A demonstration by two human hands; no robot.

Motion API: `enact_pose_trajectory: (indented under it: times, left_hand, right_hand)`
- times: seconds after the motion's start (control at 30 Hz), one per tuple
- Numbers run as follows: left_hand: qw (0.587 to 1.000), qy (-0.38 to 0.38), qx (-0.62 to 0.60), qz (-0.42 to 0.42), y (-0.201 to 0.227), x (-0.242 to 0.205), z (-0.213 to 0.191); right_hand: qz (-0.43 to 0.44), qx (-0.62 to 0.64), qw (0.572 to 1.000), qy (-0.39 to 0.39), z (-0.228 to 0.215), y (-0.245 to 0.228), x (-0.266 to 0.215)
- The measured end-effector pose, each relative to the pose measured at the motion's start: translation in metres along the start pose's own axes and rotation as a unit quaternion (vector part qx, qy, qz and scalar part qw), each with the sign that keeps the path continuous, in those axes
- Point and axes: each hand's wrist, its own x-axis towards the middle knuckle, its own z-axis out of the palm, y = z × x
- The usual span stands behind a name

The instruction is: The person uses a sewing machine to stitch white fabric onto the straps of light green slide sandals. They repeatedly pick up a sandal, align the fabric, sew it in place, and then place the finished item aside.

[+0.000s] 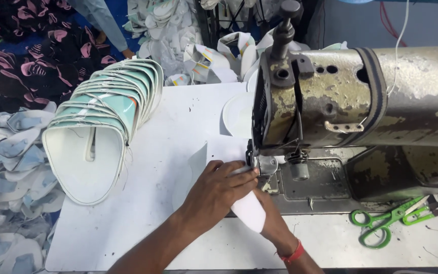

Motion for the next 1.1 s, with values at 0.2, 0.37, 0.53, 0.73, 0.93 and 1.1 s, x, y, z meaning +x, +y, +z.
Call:
enact_pose_trajectory:
  times: [0.2,0.37,0.53,0.73,0.93,1.1]
  left_hand:
    - [1.0,0.004,0.011,0.004,0.0,-0.002,0.0]
    - [0.999,-0.006,0.035,0.018,-0.006,-0.007,0.007]
    - [0.999,-0.01,0.037,0.02,-0.007,-0.006,0.005]
    - [1.0,-0.005,0.013,0.012,-0.006,-0.008,0.012]
    - [1.0,0.004,0.01,-0.009,-0.003,-0.011,0.01]
    - [0.967,0.042,-0.222,-0.119,-0.008,-0.018,-0.011]
  right_hand:
    - [-0.03,-0.003,0.999,0.041,0.01,0.008,-0.007]
    - [-0.131,0.015,0.985,0.114,0.038,-0.002,-0.003]
    - [-0.147,0.039,0.975,0.165,0.047,0.001,-0.001]
    - [-0.092,-0.006,0.983,0.157,0.032,0.017,-0.003]
    - [-0.055,0.013,0.994,0.096,0.015,0.027,-0.002]
    - [0.009,0.089,0.996,0.022,-0.014,0.027,-0.012]
